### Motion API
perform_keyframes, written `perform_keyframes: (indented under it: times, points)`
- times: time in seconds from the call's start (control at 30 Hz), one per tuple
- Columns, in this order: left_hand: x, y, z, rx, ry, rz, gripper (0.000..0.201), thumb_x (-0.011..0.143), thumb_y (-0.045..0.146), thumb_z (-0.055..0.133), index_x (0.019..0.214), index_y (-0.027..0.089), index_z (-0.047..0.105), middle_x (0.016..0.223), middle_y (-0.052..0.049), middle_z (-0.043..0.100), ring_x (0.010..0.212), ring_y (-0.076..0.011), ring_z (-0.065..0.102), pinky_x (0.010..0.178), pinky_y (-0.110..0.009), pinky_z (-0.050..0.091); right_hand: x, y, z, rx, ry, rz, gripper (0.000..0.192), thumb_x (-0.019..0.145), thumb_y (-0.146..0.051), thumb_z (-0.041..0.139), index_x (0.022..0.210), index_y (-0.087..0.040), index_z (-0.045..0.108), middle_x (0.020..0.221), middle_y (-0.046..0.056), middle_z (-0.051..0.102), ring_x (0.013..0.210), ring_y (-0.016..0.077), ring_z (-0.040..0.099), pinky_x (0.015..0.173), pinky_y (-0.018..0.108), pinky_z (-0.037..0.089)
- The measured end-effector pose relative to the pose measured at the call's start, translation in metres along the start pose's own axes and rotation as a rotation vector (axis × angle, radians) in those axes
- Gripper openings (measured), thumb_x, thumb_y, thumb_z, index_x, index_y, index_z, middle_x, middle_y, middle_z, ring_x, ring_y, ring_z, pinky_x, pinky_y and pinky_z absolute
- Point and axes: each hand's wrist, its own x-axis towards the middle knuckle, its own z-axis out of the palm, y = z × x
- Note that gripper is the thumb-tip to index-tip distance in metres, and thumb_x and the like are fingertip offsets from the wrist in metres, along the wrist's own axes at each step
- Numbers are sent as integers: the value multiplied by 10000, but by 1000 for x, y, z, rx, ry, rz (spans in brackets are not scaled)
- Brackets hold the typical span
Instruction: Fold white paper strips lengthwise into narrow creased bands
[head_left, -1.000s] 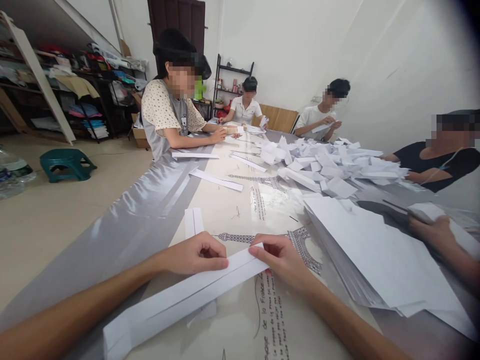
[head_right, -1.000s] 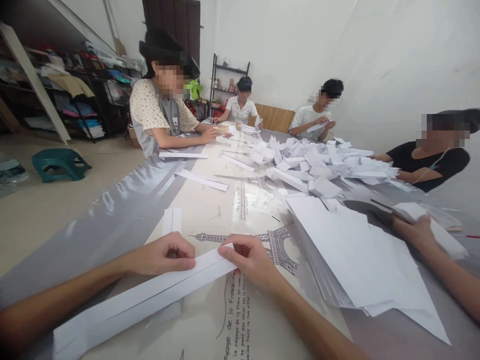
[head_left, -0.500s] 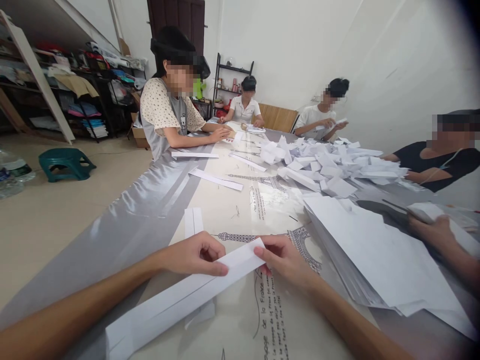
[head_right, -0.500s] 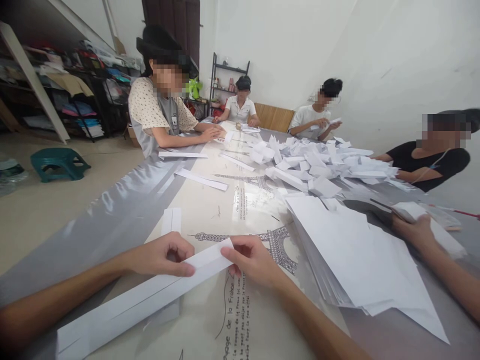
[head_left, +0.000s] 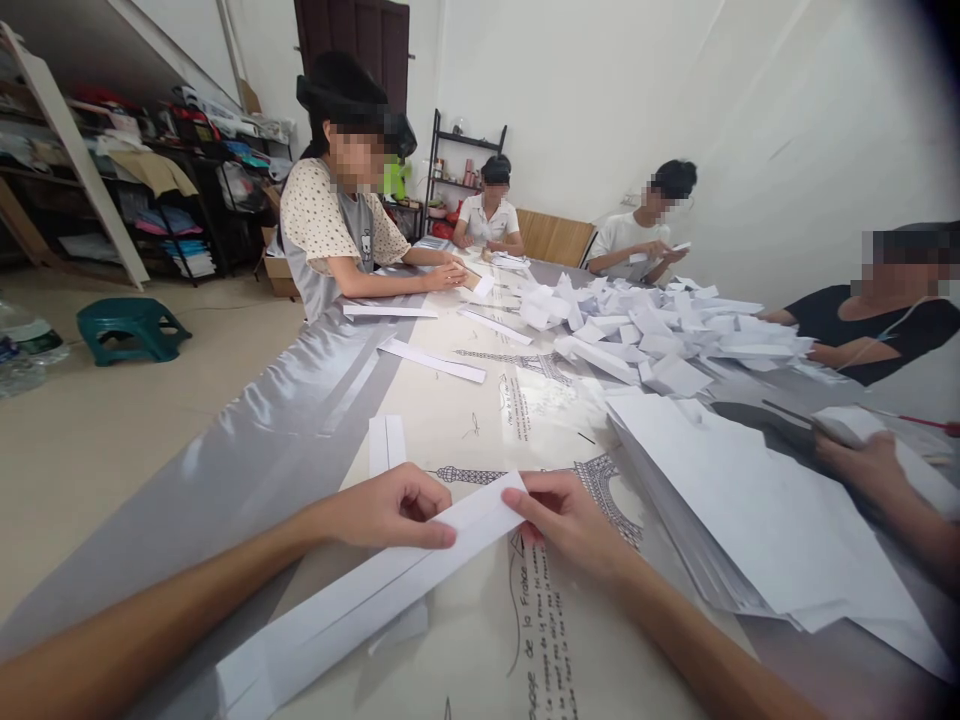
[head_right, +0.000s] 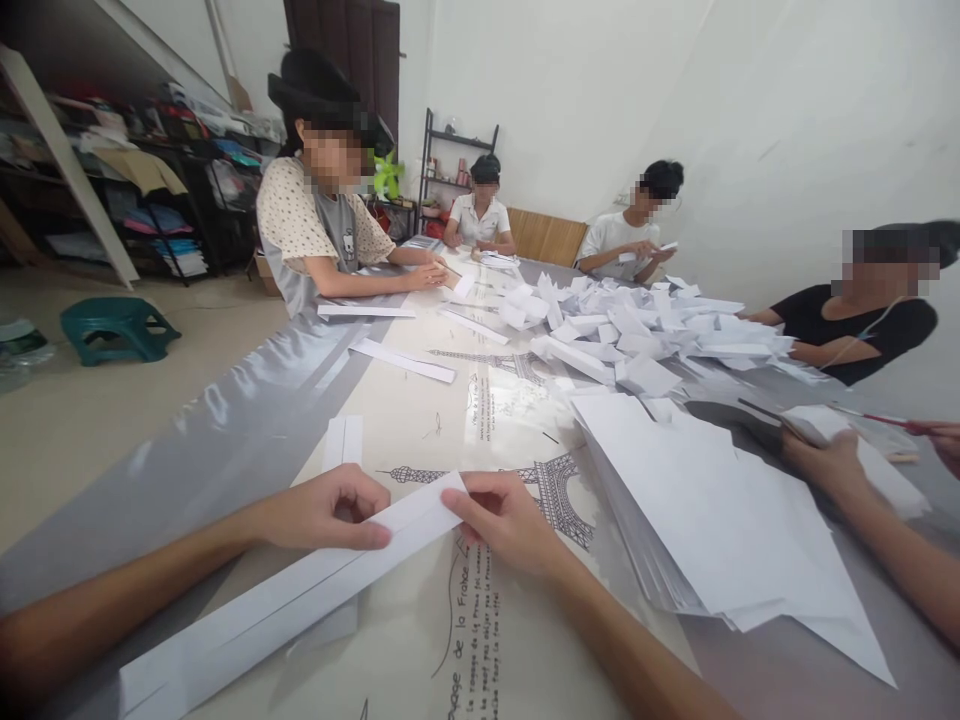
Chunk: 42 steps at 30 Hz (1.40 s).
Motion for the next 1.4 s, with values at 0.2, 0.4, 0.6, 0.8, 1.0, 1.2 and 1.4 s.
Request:
perform_keyframes:
  times: [0.2, 0.4, 0.6, 0.8, 1.0, 1.2, 1.4]
  points:
    - [-1, 6, -1, 27, -44, 35, 429, 958, 462, 622, 685, 166, 475, 638, 43, 326, 581, -99, 286, 520, -266, 199, 0, 5, -3, -35, 176, -66, 461, 995, -457, 592, 623, -185, 583, 523, -37, 421, 499, 110, 358, 516, 288, 279]
    - [-1, 10, -2, 11, -5, 26, 445, 935, 442, 656, 665, 177, 420, 651, 42, 300, 585, -98, 261, 527, -274, 173, -1, 6, -9, -3, 256, -49, 449, 995, -474, 591, 650, -189, 565, 568, -34, 439, 511, 107, 376, 544, 288, 316]
    - [-1, 9, 0, -2, -3, 10, 449, 958, 468, 618, 671, 168, 449, 646, 41, 311, 578, -96, 265, 521, -274, 171, -1, 6, -6, 40, 119, 37, 479, 943, -540, 636, 629, -183, 574, 555, -18, 493, 489, 110, 414, 508, 280, 330]
    - [-2, 7, -2, -1, -16, 15, 424, 950, 451, 632, 685, 170, 458, 657, 43, 315, 590, -99, 277, 535, -274, 186, -2, 12, -12, 10, 287, 29, 552, 940, -522, 660, 540, -190, 475, 470, -44, 396, 465, 94, 332, 511, 292, 259]
    - [-3, 6, -3, 4, -8, 0, 426, 953, 450, 627, 681, 174, 450, 655, 47, 294, 587, -98, 253, 538, -279, 175, -2, 13, -13, 59, 291, 36, 550, 944, -544, 642, 551, -190, 492, 500, -37, 426, 471, 94, 345, 516, 292, 268]
    - [-1, 6, -2, 7, -24, 6, 399, 943, 438, 643, 694, 166, 491, 655, 41, 341, 587, -100, 289, 533, -276, 195, -1, 6, -4, 1, 205, 30, 520, 936, -524, 647, 549, -191, 552, 446, -50, 387, 432, 91, 310, 487, 289, 256]
    - [-3, 5, -2, 27, -10, -1, 447, 958, 450, 624, 672, 175, 421, 655, 46, 298, 583, -94, 258, 530, -282, 169, -3, 12, -13, 11, 308, -9, 628, 951, -508, 644, 467, -212, 375, 446, -65, 284, 457, 89, 222, 507, 304, 250]
